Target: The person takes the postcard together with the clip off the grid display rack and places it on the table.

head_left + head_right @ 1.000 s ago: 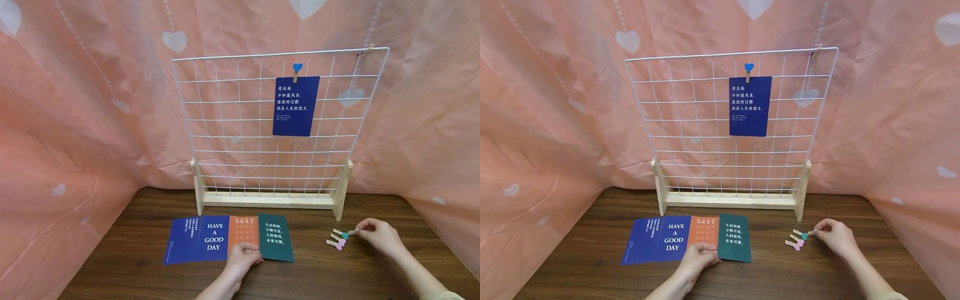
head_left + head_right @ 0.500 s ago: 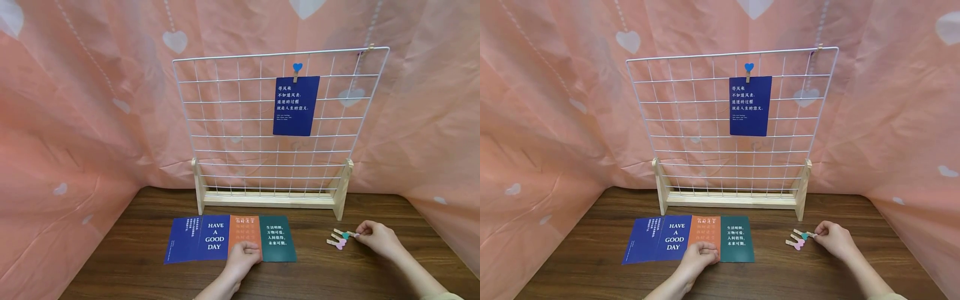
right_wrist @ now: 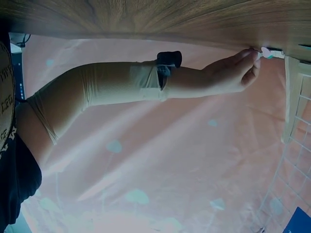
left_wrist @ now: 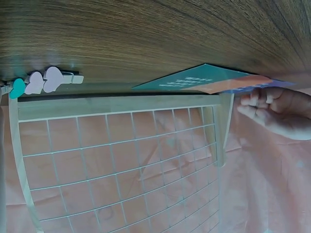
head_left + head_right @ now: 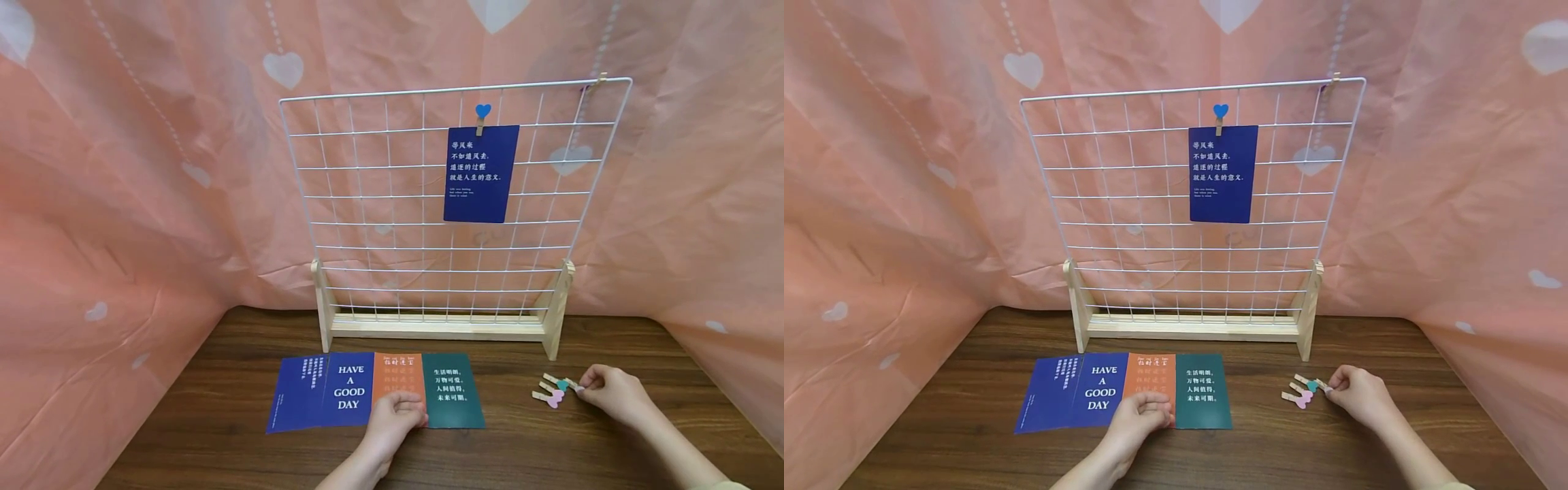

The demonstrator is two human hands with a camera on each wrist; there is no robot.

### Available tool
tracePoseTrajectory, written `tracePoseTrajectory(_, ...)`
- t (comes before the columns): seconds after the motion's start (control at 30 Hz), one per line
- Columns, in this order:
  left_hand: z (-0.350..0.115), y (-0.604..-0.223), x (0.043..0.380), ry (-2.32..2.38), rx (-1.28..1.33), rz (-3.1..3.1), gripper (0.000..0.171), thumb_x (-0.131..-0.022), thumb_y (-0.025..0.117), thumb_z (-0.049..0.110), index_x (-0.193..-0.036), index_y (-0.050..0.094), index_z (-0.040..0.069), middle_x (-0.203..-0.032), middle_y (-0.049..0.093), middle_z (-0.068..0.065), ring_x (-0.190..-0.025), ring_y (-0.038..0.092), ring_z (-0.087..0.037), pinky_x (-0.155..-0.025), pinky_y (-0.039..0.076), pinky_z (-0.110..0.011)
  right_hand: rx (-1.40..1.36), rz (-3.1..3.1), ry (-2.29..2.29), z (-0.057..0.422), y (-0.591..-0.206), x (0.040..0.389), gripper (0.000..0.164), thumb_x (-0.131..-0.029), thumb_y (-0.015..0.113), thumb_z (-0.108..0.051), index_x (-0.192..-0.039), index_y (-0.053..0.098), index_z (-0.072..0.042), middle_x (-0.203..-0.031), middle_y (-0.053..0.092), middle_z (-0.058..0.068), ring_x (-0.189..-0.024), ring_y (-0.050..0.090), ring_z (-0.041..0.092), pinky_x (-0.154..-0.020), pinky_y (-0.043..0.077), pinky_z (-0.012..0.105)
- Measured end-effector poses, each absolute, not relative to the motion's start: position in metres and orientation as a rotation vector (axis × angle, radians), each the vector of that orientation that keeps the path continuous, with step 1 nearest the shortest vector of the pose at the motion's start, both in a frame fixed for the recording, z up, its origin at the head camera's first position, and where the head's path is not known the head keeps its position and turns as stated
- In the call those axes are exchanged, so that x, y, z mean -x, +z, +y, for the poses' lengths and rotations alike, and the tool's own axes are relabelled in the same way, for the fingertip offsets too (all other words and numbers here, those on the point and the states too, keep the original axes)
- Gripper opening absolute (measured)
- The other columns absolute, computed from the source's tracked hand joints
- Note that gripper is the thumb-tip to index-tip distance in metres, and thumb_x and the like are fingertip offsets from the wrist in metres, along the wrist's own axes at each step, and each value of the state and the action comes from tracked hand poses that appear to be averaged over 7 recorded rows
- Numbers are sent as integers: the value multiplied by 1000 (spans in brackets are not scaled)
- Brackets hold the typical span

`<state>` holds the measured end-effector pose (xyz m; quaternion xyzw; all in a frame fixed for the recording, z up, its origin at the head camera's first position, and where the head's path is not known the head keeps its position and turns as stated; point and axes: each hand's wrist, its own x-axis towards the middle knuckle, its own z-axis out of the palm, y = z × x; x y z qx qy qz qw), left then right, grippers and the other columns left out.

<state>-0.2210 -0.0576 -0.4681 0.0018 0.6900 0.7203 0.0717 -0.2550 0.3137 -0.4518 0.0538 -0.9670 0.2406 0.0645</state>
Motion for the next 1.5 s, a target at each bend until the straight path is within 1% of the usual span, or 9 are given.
tracePoseTrajectory(0.13, -57, -469, 223, 2253, -25, 1982, 37, -72, 58, -4, -108, 52, -12, -95, 61, -19, -78, 62, -18, -72, 53, -27, -155, -2922, 725, 313, -452, 254, 12, -71, 71, -16, -73, 60, -11, -68, 59, -3, -62, 52, 8, -56, 42, 29)
tracePoseTrajectory(0.4, -55, -462, 227, 2342, -72, 1912, 30, -80, 60, 1, -108, 52, -10, -95, 59, -17, -85, 62, -26, -78, 52, -30, -141, -2954, 741, 312, -450, 251, 14, -71, 72, -17, -74, 60, -10, -68, 60, -3, -64, 53, 11, -56, 41, 29)
tracePoseTrajectory(0.63, -53, -454, 229, 2365, -100, 1890, 30, -81, 60, 1, -108, 52, -11, -93, 59, -15, -82, 62, -22, -79, 52, -33, -138, -2964, 757, 313, -450, 251, 14, -71, 72, -17, -75, 60, -9, -69, 61, -2, -65, 54, 12, -56, 42, 29)
tracePoseTrajectory(0.83, -49, -445, 232, 2371, -142, 1884, 25, -82, 61, 3, -104, 55, -7, -88, 60, -9, -81, 62, -21, -80, 52, -35, -156, -2898, 731, 310, -447, 252, 15, -72, 72, -19, -73, 60, -12, -68, 60, -4, -61, 52, 5, -55, 41, 27)
tracePoseTrajectory(0.97, -48, -436, 235, 2371, -141, 1888, 22, -83, 61, 5, -102, 56, -5, -87, 60, -8, -81, 62, -21, -79, 51, -35, -156, -2829, 709, 304, -439, 254, 14, -75, 71, -21, -73, 60, -14, -68, 60, -5, -61, 50, 2, -55, 41, 26)
tracePoseTrajectory(1.1, -47, -428, 238, 2385, -140, 1881, 22, -84, 60, 5, -103, 55, -5, -87, 59, -8, -78, 62, -17, -77, 51, -32, -141, -2813, 718, 296, -430, 255, 14, -82, 65, -26, -75, 60, -15, -67, 58, -5, -61, 48, 8, -54, 38, 28)
tracePoseTrajectory(1.23, -46, -419, 242, 2409, -167, 1867, 27, -84, 61, 5, -106, 53, -8, -90, 59, -13, -78, 62, -17, -77, 51, -29, -132, -2808, 746, 290, -423, 257, 20, -88, 57, -31, -78, 60, -14, -63, 54, -4, -57, 44, 11, -52, 34, 27)
tracePoseTrajectory(1.33, -46, -413, 247, 2420, -190, 1867, 30, -84, 61, 5, -107, 52, -11, -91, 59, -14, -80, 62, -20, -76, 51, -28, -139, -2791, 765, 285, -416, 259, 23, -89, 55, -34, -80, 60, -13, -61, 52, -3, -55, 43, 11, -52, 33, 26)
tracePoseTrajectory(1.5, -43, -402, 254, 2442, -209, 1881, 23, -84, 61, 3, -103, 56, -7, -88, 60, -11, -79, 62, -20, -74, 52, -25, -147, -2781, 788, 275, -404, 261, 24, -90, 53, -34, -81, 61, -14, -63, 53, -2, -57, 44, 12, -52, 34, 26)
